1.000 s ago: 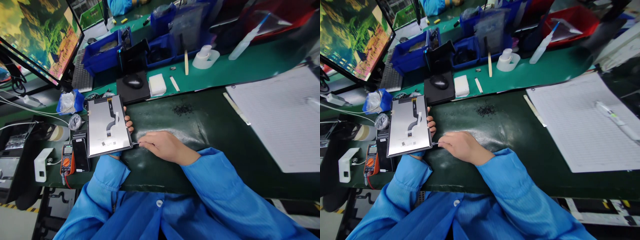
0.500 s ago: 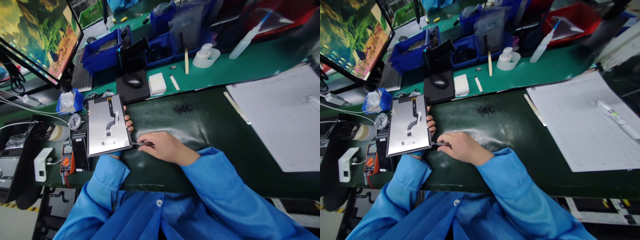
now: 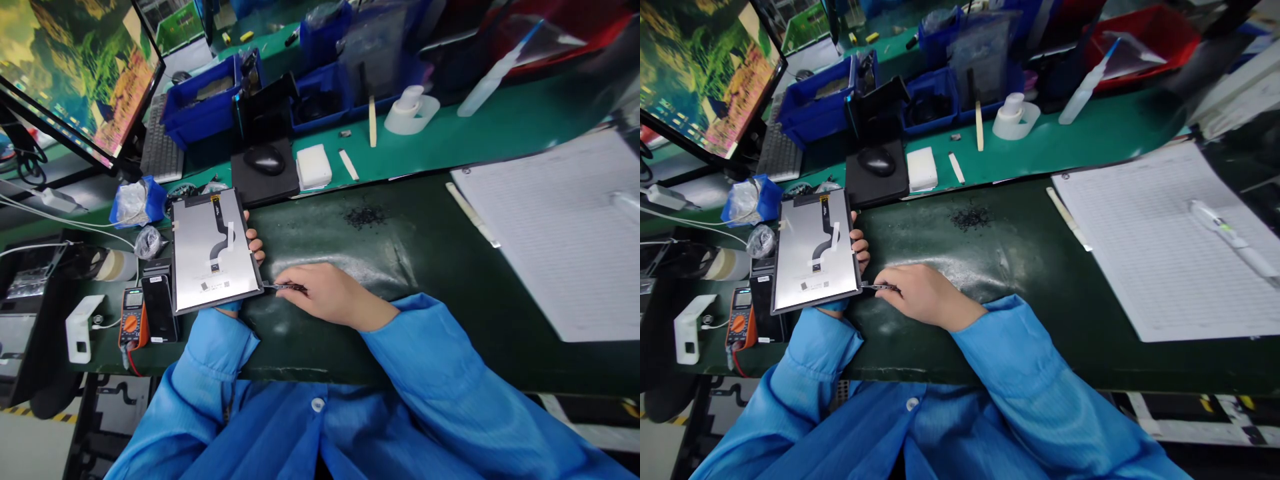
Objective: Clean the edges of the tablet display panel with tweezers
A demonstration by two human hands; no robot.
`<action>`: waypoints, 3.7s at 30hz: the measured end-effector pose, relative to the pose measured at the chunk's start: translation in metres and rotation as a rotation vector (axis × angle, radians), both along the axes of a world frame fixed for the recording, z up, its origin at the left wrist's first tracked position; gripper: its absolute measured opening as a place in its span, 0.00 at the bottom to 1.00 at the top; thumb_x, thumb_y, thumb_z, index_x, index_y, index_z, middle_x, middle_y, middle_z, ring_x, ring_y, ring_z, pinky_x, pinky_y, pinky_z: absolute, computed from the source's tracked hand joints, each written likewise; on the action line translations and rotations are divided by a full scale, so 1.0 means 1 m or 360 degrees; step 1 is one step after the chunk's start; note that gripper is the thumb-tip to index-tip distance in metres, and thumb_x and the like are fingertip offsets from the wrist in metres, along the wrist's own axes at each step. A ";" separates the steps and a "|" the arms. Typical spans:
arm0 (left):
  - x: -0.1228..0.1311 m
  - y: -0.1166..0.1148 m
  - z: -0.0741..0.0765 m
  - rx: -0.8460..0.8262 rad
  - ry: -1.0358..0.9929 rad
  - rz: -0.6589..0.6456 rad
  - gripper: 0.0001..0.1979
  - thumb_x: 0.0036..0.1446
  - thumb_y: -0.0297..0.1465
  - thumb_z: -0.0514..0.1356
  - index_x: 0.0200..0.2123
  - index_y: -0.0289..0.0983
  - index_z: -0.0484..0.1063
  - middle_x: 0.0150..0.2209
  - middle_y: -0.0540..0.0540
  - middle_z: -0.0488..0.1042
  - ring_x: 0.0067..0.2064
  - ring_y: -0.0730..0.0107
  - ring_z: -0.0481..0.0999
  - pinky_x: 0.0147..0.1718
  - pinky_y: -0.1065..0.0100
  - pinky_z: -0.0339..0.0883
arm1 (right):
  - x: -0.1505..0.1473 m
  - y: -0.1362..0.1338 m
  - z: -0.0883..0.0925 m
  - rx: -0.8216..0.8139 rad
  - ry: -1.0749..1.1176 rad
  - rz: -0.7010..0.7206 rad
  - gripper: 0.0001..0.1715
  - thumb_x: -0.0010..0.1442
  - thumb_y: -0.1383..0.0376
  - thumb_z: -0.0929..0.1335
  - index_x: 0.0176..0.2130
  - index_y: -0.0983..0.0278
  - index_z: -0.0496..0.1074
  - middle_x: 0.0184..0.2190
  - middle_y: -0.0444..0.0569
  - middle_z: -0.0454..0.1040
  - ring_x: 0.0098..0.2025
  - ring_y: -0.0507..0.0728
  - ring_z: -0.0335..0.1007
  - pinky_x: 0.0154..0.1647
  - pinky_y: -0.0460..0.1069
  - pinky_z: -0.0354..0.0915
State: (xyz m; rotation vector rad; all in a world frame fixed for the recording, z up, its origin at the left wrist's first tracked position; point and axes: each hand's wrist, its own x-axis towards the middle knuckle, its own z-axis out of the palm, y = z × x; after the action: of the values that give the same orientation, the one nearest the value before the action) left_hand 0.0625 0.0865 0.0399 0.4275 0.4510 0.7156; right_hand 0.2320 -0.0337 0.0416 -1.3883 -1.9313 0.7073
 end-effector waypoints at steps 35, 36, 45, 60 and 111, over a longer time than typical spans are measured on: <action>0.002 0.006 -0.004 0.0025 0.0052 0.0082 0.21 0.69 0.34 0.41 0.56 0.42 0.66 0.33 0.48 0.67 0.29 0.78 0.68 0.26 0.75 0.65 | -0.002 0.000 -0.003 0.0013 0.0060 -0.0024 0.09 0.65 0.63 0.67 0.43 0.61 0.77 0.37 0.47 0.81 0.38 0.56 0.77 0.38 0.48 0.66; 0.002 0.006 -0.004 0.0017 0.0062 0.0083 0.21 0.69 0.34 0.40 0.56 0.42 0.66 0.33 0.48 0.67 0.30 0.78 0.68 0.27 0.75 0.65 | -0.002 -0.001 -0.003 0.0011 0.0077 -0.0026 0.09 0.65 0.64 0.68 0.44 0.61 0.77 0.37 0.47 0.81 0.38 0.56 0.77 0.38 0.48 0.66; 0.000 0.007 -0.008 0.0051 -0.0025 0.0062 0.21 0.68 0.34 0.42 0.57 0.40 0.65 0.35 0.48 0.67 0.31 0.76 0.70 0.28 0.73 0.67 | -0.001 0.001 -0.005 0.0091 -0.0155 -0.0018 0.15 0.69 0.60 0.63 0.43 0.61 0.79 0.32 0.47 0.79 0.35 0.55 0.75 0.35 0.48 0.63; -0.001 0.005 -0.007 0.0090 -0.0022 0.0123 0.22 0.68 0.36 0.40 0.56 0.41 0.67 0.35 0.47 0.67 0.32 0.77 0.69 0.29 0.73 0.66 | -0.001 0.000 -0.006 0.0080 -0.0059 -0.0045 0.13 0.68 0.62 0.65 0.45 0.61 0.79 0.36 0.48 0.80 0.37 0.56 0.76 0.37 0.48 0.66; -0.004 0.005 0.000 0.0164 0.0087 0.0335 0.22 0.69 0.38 0.39 0.49 0.40 0.70 0.34 0.45 0.67 0.33 0.75 0.65 0.31 0.70 0.62 | -0.006 0.000 -0.006 0.0038 -0.0176 -0.0145 0.16 0.70 0.62 0.62 0.41 0.61 0.78 0.38 0.49 0.82 0.39 0.58 0.77 0.38 0.49 0.65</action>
State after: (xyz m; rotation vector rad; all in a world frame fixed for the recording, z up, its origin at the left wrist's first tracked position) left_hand 0.0588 0.0913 0.0402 0.5017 0.5171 0.9357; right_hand 0.2260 -0.0338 0.0355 -1.5186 -1.9402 0.5734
